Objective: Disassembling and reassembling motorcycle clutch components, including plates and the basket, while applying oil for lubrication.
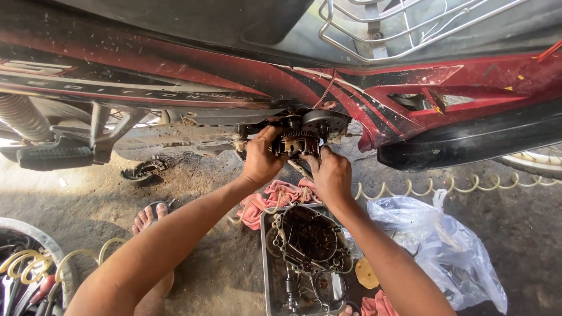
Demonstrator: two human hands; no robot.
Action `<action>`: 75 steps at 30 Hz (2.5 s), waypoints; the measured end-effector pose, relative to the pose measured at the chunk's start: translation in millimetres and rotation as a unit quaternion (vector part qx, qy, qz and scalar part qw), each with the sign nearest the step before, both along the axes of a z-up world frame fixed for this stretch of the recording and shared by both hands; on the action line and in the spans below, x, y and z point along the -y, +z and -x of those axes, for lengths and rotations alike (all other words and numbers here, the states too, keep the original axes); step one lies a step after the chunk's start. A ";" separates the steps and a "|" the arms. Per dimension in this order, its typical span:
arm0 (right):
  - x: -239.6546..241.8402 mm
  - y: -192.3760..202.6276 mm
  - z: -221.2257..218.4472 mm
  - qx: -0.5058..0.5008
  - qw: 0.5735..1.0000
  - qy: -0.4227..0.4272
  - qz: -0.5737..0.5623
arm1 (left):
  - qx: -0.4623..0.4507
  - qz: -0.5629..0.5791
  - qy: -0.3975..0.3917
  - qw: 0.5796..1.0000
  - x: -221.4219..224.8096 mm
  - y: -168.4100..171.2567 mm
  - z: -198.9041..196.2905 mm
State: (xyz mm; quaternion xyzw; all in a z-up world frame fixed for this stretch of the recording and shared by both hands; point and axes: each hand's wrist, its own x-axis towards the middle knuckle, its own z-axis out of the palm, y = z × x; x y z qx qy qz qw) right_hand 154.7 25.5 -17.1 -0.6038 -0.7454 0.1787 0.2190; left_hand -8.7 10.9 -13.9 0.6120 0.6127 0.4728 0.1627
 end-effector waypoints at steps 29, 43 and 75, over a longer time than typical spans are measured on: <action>-11.1 12.4 5.7 0.028 1.000 0.005 0.001 | 0.010 0.005 0.032 0.999 3.0 16.4 -14.1; -9.1 25.5 6.4 0.003 0.999 -0.014 0.051 | -0.109 0.006 0.053 0.993 4.4 23.8 -17.4; -9.1 7.3 2.4 -0.094 0.986 0.003 0.136 | -0.445 0.058 -0.010 0.894 -11.5 56.9 -24.6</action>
